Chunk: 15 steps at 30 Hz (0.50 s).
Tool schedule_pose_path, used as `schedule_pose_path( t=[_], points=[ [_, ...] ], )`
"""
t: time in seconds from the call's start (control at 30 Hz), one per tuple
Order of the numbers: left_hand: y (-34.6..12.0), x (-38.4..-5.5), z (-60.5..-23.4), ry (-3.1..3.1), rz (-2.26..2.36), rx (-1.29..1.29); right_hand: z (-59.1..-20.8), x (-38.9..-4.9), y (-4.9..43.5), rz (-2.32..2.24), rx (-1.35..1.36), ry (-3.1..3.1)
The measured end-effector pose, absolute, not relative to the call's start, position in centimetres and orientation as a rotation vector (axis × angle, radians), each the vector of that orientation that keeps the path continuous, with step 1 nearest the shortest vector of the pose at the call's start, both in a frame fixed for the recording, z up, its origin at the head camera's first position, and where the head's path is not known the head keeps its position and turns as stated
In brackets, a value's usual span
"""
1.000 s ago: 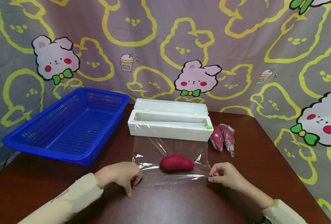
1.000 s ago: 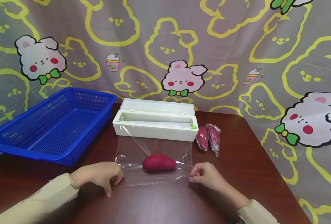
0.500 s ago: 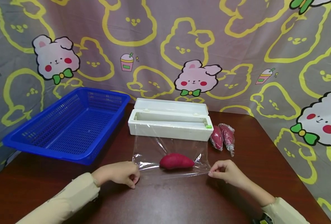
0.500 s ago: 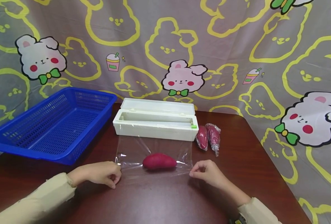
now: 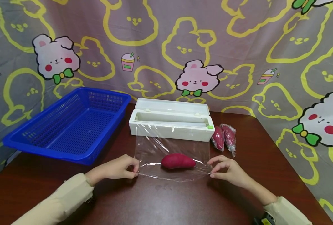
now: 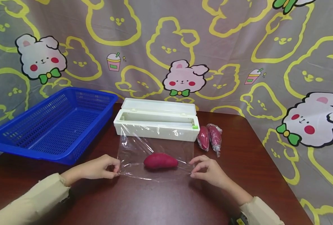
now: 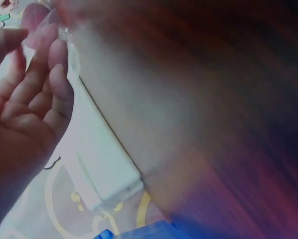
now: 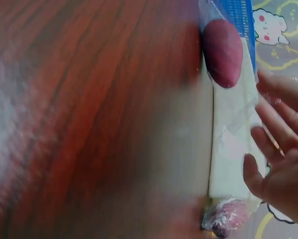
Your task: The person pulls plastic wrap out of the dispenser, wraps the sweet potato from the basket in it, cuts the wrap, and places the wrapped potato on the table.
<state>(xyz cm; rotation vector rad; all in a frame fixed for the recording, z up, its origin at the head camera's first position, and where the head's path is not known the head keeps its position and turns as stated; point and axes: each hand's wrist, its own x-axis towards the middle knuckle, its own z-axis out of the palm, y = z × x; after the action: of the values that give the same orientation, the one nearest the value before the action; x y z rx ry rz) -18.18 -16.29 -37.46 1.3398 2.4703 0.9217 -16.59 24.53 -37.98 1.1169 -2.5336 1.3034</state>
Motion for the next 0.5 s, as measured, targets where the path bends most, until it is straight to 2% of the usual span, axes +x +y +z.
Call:
schedule_pose_path(
  t=[0.3,0.5],
  points=[
    [-17.13,-18.34,-37.37,2.429,1.061,1.225,-38.28,-16.97,25.26,1.624,1.252,-2.513],
    [-16.92,-18.43,-37.49,2.519,0.914,1.314,-38.15,-17.19,25.43,1.657,1.246,-2.532]
  ],
)
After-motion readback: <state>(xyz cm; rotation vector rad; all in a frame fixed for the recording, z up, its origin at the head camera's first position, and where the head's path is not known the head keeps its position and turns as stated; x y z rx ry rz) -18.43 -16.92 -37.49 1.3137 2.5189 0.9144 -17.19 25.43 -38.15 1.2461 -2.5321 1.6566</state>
